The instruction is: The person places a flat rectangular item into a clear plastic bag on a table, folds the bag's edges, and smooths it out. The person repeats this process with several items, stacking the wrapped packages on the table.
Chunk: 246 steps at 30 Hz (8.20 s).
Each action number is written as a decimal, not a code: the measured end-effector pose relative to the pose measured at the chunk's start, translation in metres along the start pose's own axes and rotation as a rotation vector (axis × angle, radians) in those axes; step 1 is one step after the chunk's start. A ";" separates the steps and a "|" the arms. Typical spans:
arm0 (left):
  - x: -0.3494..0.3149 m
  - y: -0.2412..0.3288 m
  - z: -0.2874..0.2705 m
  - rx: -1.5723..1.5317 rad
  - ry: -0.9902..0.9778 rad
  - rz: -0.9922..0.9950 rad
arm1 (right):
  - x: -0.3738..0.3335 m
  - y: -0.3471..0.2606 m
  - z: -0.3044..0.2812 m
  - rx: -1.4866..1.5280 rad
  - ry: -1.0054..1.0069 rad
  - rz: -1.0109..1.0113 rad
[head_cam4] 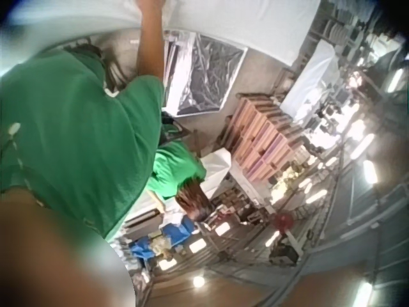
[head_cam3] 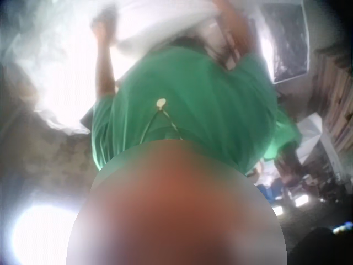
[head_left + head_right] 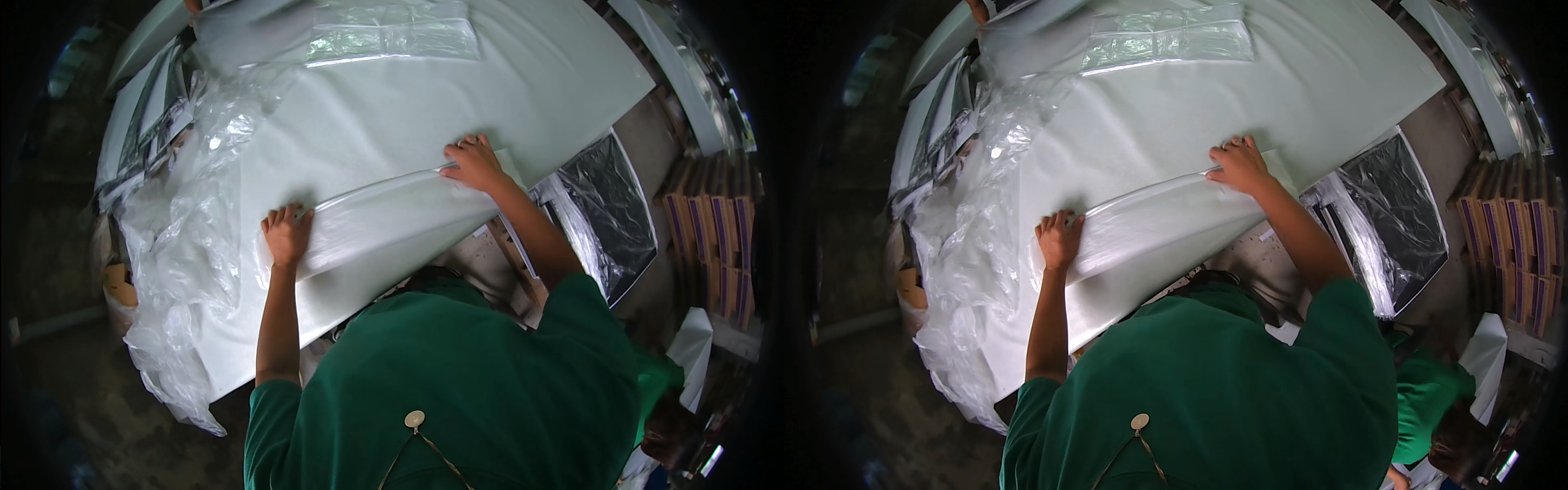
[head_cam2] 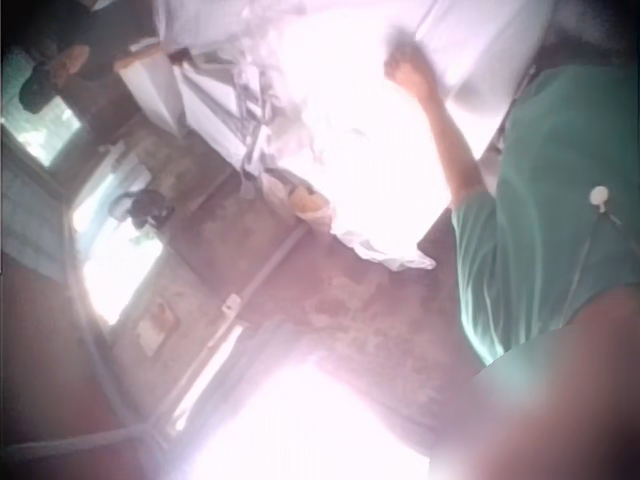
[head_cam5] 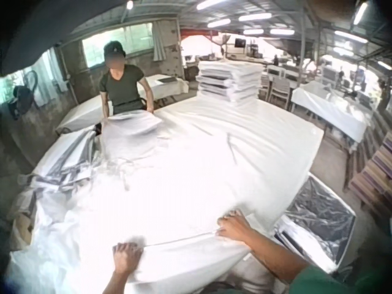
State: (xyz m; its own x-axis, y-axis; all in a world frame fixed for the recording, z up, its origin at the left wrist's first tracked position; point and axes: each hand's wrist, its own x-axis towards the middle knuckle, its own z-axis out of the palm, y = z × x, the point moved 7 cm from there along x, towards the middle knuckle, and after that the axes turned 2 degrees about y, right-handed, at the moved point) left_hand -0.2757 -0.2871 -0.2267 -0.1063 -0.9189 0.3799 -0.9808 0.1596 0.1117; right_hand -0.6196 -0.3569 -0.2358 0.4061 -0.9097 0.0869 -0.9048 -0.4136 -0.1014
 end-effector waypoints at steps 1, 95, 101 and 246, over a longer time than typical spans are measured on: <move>0.004 0.014 -0.012 0.018 0.110 0.038 | -0.007 -0.013 -0.012 -0.103 0.223 -0.054; 0.012 0.093 0.036 -0.116 -0.279 0.219 | -0.074 0.080 0.004 0.792 0.040 0.676; -0.005 0.103 0.055 -0.548 -0.532 0.017 | -0.014 -0.019 -0.085 1.304 0.143 0.464; -0.894 -0.299 0.047 -0.720 0.024 -1.899 | -0.183 -0.843 0.509 0.058 -0.580 -0.226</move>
State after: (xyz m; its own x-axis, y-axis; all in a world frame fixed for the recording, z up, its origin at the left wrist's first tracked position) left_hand 0.1053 0.4694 -0.6428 0.7790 -0.0621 -0.6240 0.4017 -0.7147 0.5726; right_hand 0.1340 0.1391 -0.6705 0.6052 -0.6646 -0.4382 -0.7863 -0.5851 -0.1985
